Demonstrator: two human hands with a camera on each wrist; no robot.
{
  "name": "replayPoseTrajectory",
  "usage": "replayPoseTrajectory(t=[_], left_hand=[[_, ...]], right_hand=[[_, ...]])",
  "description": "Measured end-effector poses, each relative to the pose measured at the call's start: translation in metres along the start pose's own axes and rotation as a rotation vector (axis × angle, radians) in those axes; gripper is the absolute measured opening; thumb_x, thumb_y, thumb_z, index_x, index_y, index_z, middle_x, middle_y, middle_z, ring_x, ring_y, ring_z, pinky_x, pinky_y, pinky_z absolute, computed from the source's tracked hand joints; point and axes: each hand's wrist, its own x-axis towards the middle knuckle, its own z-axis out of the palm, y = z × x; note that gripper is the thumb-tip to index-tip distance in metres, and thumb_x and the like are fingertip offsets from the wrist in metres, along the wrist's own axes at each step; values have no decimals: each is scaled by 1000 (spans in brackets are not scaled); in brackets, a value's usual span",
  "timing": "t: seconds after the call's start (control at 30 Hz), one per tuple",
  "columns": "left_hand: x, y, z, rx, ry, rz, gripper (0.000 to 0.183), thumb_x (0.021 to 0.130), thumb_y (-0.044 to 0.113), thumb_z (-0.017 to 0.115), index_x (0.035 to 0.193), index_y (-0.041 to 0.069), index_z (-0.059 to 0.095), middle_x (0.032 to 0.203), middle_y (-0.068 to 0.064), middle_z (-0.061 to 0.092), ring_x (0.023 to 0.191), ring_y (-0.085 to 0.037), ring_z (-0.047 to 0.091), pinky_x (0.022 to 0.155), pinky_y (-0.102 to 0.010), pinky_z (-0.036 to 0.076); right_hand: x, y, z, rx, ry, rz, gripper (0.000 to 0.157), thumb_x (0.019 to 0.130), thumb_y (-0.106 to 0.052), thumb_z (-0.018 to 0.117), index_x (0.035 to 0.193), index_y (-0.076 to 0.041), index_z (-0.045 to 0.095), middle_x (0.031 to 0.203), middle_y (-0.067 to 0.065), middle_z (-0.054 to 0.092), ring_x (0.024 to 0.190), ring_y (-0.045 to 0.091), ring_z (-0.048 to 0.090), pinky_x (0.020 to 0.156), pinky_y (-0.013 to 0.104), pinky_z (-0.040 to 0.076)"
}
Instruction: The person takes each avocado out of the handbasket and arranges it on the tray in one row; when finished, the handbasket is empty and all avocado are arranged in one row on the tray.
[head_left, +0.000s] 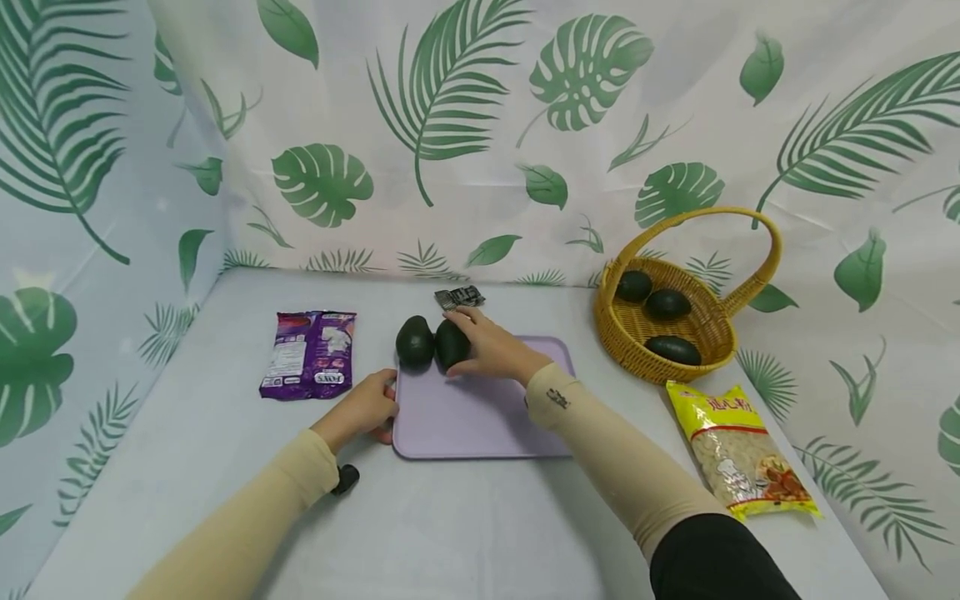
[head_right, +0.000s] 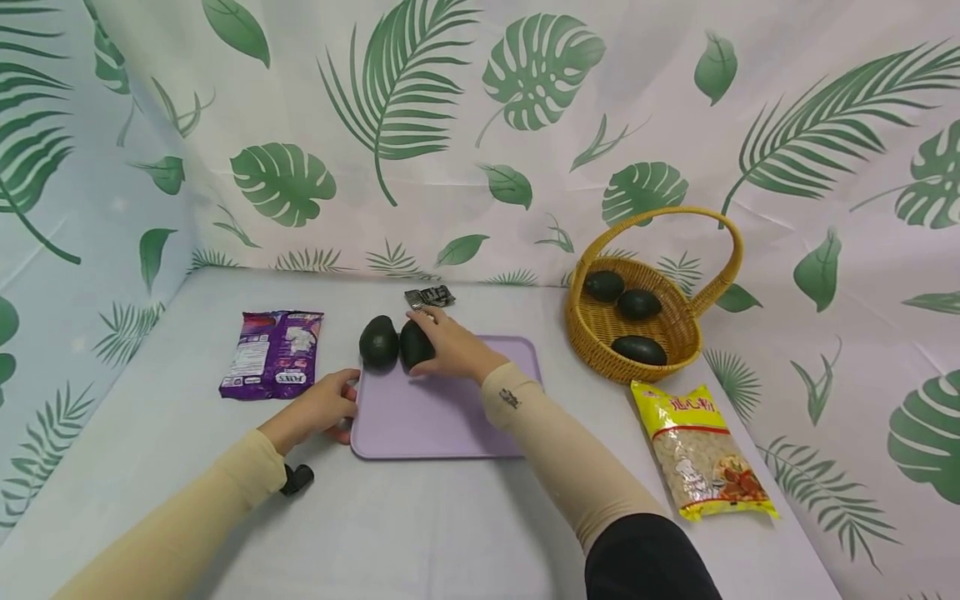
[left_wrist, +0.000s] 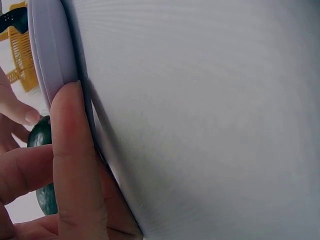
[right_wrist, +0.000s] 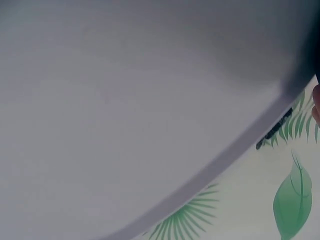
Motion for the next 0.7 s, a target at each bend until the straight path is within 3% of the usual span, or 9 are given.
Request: replayPoseTrajectory(t=[0.27,0.4,0.57,0.7], left_hand=[[-2,2,2,-1,-8,6,76,81,-12,48,152,-6,24,97,-14,44,73,-24,56,52,-35,63],[-1,1,2,4,-12,5,76,81,-12,48,152,-6,24,98,-15,45,74,-24,55,53,-35,64],[-1,0,1,7,-12,-10,76,82,-11,48,153,-6,23,99,-15,46,71,-22,54,53,-35,63],[-1,1,1,5,-12,-4,75,81,-12,48,152,-6,24,98,-14,45,70,-22,53,52,-34,63]], right_hand=[[-14,9,-18,9,64,18,97,79,-41,82,156,-22,27,154,15,29,129,38,48,109,52,46],[-24,15,-28,28,77,45,95,80,-38,81,156,-19,28,152,16,32,124,37,52,106,50,48],[-38,25,-42,71,82,82,92,82,-37,80,156,-16,28,151,16,32,107,38,61,92,46,56],[-52,36,-55,72,94,123,90,84,-38,78,156,-18,28,152,15,30,107,38,61,90,43,58]])
